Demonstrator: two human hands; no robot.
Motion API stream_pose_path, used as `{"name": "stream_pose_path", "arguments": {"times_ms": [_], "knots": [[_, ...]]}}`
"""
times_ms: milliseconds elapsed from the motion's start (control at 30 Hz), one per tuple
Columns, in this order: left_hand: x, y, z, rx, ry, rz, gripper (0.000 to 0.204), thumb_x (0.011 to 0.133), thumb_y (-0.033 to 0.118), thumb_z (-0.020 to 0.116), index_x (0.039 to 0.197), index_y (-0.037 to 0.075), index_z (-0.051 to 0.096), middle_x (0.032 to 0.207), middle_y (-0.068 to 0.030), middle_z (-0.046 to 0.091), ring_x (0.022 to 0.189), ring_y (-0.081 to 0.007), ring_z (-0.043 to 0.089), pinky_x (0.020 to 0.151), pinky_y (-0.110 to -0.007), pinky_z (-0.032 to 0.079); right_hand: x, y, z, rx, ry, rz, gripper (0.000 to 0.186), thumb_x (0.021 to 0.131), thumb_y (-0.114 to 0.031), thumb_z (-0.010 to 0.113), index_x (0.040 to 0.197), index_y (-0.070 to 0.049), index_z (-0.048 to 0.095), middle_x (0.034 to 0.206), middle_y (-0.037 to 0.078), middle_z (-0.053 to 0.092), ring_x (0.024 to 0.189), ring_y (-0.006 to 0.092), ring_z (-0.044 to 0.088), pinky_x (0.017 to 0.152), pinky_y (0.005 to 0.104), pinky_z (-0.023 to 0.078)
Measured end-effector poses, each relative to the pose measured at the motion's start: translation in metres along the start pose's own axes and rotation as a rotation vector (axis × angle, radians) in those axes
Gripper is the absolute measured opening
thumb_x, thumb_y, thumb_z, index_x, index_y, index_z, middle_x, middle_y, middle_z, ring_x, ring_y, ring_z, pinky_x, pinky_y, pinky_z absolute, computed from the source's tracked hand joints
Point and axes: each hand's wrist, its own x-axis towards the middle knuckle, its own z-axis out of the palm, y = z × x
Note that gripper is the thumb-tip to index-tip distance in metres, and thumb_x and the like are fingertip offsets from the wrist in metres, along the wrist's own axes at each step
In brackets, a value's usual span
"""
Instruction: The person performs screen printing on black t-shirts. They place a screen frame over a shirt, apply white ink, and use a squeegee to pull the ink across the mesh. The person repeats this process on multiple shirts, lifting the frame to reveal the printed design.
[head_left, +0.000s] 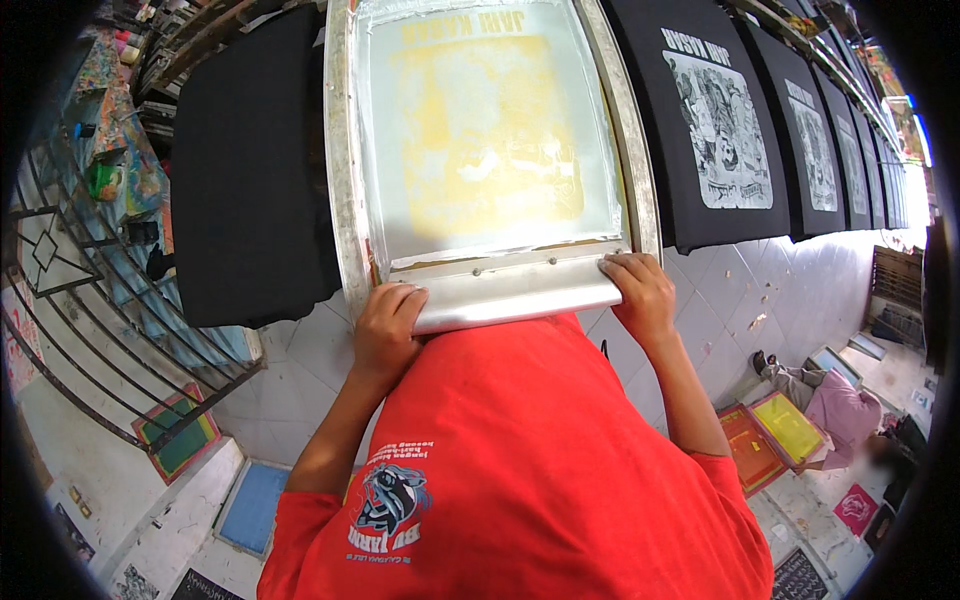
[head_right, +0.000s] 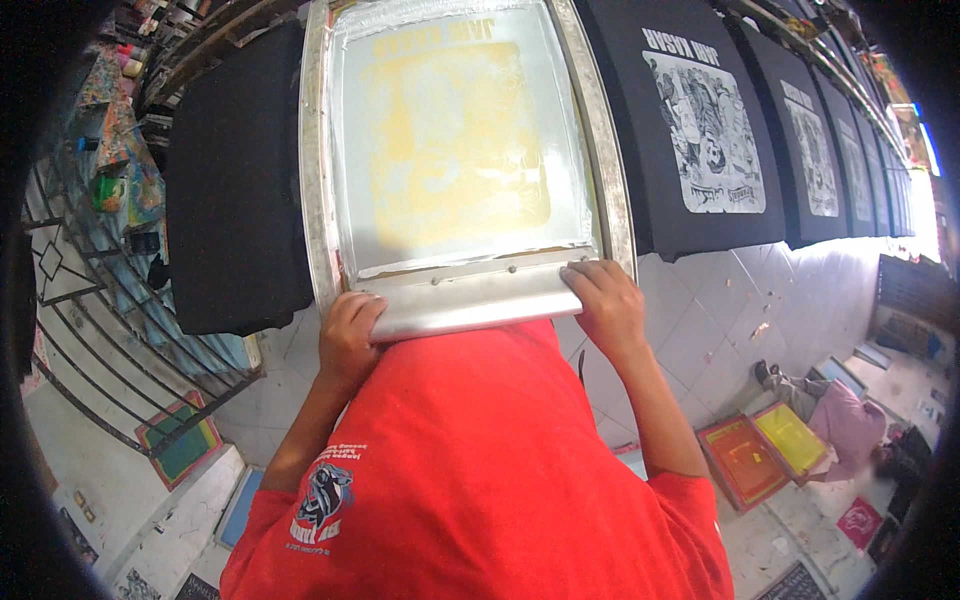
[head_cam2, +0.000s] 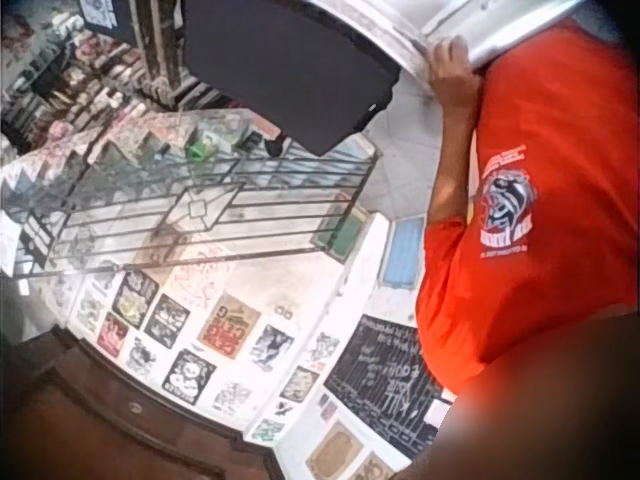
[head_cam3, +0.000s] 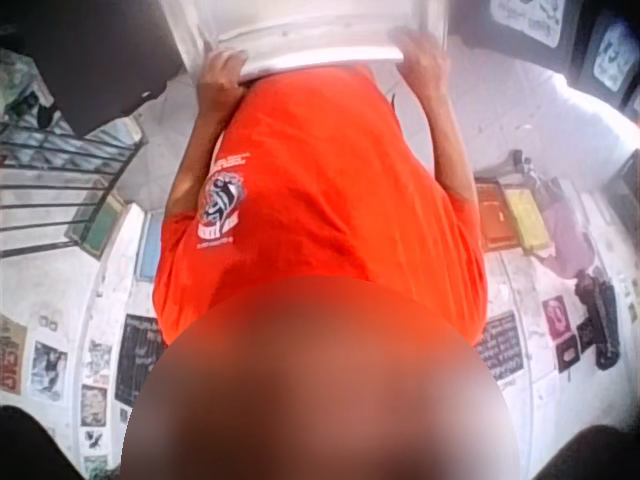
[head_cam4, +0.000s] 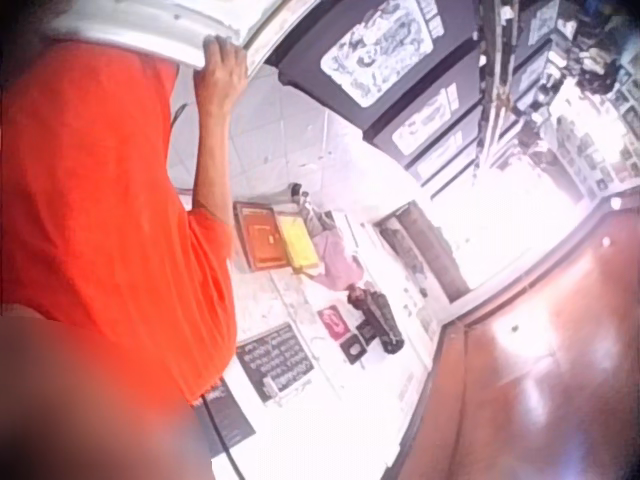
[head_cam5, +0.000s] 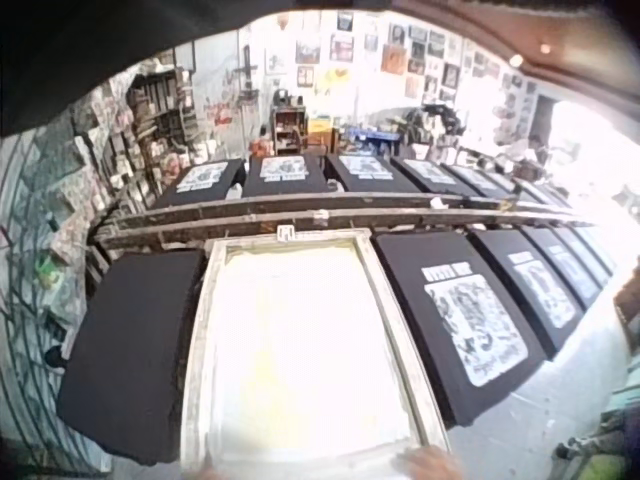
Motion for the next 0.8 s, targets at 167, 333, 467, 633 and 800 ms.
{"name": "stream_pose_path", "arguments": {"times_ms": [167,333,467,633,800], "knots": [[-0.015,0.008,0.0,-0.047,-0.115,-0.003,0.048,0.068,0.015,0.075,0.113,0.004,0.061,0.117,-0.0138,0.056,0.112,-0.033,0.053,0.092,-0.043,0.047,-0.021,-0.003,0.008,0.054,-0.029,0.0,0.043,0.059,-0.013,0.079,0.1,-0.007,0.067,0.106,0.005,0.066,0.098,0.026,0.061,0.082,0.0371,0.052],[-0.031,0.003,0.002,-0.009,0.071,0.0,0.053,0.076,0.028,0.076,0.118,0.003,0.057,0.123,-0.0177,0.051,0.118,-0.0329,0.048,0.096,-0.042,0.044,-0.031,-0.004,0.0,0.129,0.007,-0.08,0.055,0.066,-0.024,0.08,0.114,-0.005,0.063,0.116,0.014,0.063,0.108,0.0308,0.057,0.092,0.0396,0.047],[-0.038,-0.025,0.012,0.154,0.518,-0.376,0.056,0.082,0.037,0.073,0.12,0.0,0.054,0.12,-0.0192,0.055,0.114,-0.0296,0.052,0.094,-0.038,0.044,-0.045,0.04,0.011,0.107,0.323,0.429,0.055,0.077,-0.035,0.076,0.119,-0.003,0.062,0.121,0.019,0.06,0.113,0.0346,0.056,0.098,0.0392,0.043],[-0.025,-0.076,0.021,-0.847,0.233,-0.933,0.054,0.089,0.039,0.066,0.121,-0.003,0.053,0.109,-0.013,0.064,0.099,-0.0201,0.059,0.088,-0.032,0.045,-0.031,0.099,0.028,0.314,0.109,0.802,0.051,0.087,-0.042,0.065,0.116,-0.001,0.064,0.123,0.024,0.057,0.113,0.0348,0.057,0.095,0.0398,0.044],[-0.023,-0.08,0.022,-0.977,0.208,-0.961,0.049,0.092,0.036,0.063,0.119,-0.004,0.056,0.107,-0.0103,0.066,0.097,-0.0155,0.06,0.086,-0.029,0.046,-0.003,0.072,0.01,0.286,0.003,0.748,0.053,0.089,-0.044,0.06,0.114,0.003,0.063,0.096,0.025,0.068,0.096,0.0387,0.065,0.086,0.0429,0.048]]}}
